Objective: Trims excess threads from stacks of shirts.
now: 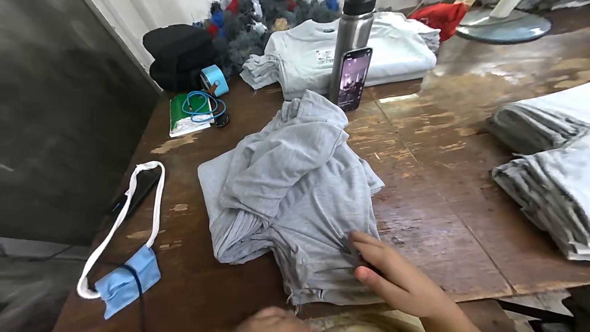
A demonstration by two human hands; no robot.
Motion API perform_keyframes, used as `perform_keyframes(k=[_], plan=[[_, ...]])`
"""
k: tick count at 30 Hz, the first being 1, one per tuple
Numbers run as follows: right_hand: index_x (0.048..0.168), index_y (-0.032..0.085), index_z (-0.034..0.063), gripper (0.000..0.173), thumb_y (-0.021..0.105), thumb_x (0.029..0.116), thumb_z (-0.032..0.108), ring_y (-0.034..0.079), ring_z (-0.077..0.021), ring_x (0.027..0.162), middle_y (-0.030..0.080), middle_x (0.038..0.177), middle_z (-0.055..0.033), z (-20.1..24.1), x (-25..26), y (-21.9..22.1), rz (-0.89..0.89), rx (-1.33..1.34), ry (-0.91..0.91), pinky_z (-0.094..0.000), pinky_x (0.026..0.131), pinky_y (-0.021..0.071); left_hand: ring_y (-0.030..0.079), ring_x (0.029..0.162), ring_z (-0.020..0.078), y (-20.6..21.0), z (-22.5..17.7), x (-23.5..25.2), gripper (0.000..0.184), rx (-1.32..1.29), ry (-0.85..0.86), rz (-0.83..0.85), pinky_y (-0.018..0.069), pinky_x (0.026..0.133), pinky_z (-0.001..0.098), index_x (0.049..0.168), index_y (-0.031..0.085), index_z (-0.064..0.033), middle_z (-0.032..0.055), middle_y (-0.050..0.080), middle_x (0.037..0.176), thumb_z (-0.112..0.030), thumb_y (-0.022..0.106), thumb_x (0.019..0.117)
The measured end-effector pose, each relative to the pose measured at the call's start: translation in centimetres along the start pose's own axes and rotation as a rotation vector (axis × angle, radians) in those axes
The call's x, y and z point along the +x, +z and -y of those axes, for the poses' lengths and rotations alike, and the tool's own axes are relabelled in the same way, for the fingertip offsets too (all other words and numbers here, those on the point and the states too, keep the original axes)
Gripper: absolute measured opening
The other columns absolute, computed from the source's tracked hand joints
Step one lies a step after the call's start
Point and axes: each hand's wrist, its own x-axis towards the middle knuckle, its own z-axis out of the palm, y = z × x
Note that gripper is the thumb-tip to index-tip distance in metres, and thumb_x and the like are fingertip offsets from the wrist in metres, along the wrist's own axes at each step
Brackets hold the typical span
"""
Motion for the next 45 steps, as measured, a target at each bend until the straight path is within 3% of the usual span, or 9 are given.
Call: perform_keyframes(k=[9,12,16,20,23,29,33,38,45], plan=[[0.081,0.046,0.0089,0.055,0.035,0.1079,0.056,0.052,-0.008,0.085,0.049,0.087,-0.0054,2.4,0.1,-0.1,-0.167,0.261,-0.14,-0.0195,0.075,0.0438,0.066,0.086,0.014,3.2,1.7,7.2,0.046,0.126,-0.076,-0.69,0.0556,0.075,0.0283,0.123,0.074,-0.011,0.0053,0.071,0.095,-0.019,0.073,0.0783],[0.085,0.048,0.01,0.052,0.038,0.107,0.056,0.054,-0.0061,0.092,0.051,0.097,-0.0048,2.5,0.2,-0.4,-0.215,0.225,-0.128,-0.0181,0.079,0.0455,0.063,0.121,0.0046,1.0,2.7,7.5,0.043,-0.446,0.124,-0.842,0.0522,0.103,0.0256,0.149,0.053,-0.019,-0.006,0.063,0.14,-0.025,0.052,0.1063],[0.095,0.054,0.0076,0.046,0.048,0.1057,0.052,0.055,-0.0059,0.093,0.054,0.103,-0.0051,0.9,-0.2,-0.5,-0.268,0.178,-0.032,-0.02,0.079,0.0484,0.056,0.136,0.0189,-5.0,3.0,5.8,0.058,-0.707,0.387,-1.058,0.0503,0.108,0.0384,0.153,0.032,-0.0459,-0.0073,0.056,0.15,-0.041,0.059,0.1015],[0.098,0.053,0.0069,0.024,0.062,0.1002,0.029,0.06,-0.011,0.115,0.062,0.127,-0.0099,-0.1,-0.5,-0.1,-0.267,-0.02,-0.004,-0.025,0.096,0.0506,0.063,0.121,0.0045,-2.3,1.6,6.0,0.033,-0.322,0.281,-0.655,0.0521,0.102,0.0253,0.139,0.06,-0.0312,-0.0111,0.068,0.131,-0.037,0.051,0.1072],[0.096,0.057,0.009,0.016,0.054,0.0982,0.025,0.048,-0.0284,0.141,0.061,0.143,-0.0107,-0.3,-0.1,0.4,-0.203,-0.296,-0.003,-0.0476,0.115,0.0369,0.066,0.114,0.0218,2.1,1.7,7.8,0.03,0.082,0.121,-0.455,0.0536,0.098,0.0394,0.121,0.075,-0.0087,0.0064,0.074,0.117,-0.022,0.063,0.0972],[0.08,0.054,0.0134,0.043,0.052,0.1028,0.05,0.05,-0.016,0.065,0.048,0.064,-0.0004,1.3,-0.7,-0.5,-0.088,-0.331,-0.04,-0.0379,0.078,0.0389,0.065,0.097,0.019,4.3,1.8,8.0,0.035,0.129,0.023,-0.526,0.0534,0.087,0.0279,0.114,0.077,-0.0084,0.0094,0.07,0.099,-0.023,0.079,0.0817],[0.078,0.052,0.0123,0.043,0.057,0.1017,0.047,0.048,-0.0147,0.057,0.046,0.059,-0.0008,2.8,-1.4,-1.7,-0.06,-0.282,-0.114,-0.0328,0.07,0.0413,0.061,0.082,0.0095,4.6,1.2,7.1,0.034,0.113,-0.036,-0.61,0.0497,0.069,0.0139,0.112,0.074,-0.0006,0.0152,0.063,0.098,-0.007,0.073,0.0792],[0.093,0.059,0.0097,0.034,0.066,0.0972,0.042,0.06,-0.0156,0.095,0.063,0.099,-0.0063,3.0,-1.2,-1.1,-0.173,-0.234,-0.074,-0.026,0.082,0.0518,0.06,0.093,0.0056,5.5,1.5,6.4,0.015,0.084,0.022,-0.745,0.0482,0.082,0.0093,0.096,0.072,-0.0002,0.0122,0.061,0.094,-0.006,0.064,0.084],[0.089,0.058,0.0058,0.009,0.065,0.0895,0.011,0.061,-0.0162,0.075,0.062,0.084,-0.0093,2.6,-0.9,0.1,-0.047,-0.096,-0.108,-0.0267,0.067,0.0526,0.059,0.095,0.002,5.6,1.9,5.6,0.009,0.08,0.072,-0.853,0.0476,0.087,0.0084,0.098,0.068,-0.0034,0.0083,0.059,0.096,-0.008,0.064,0.0921]])
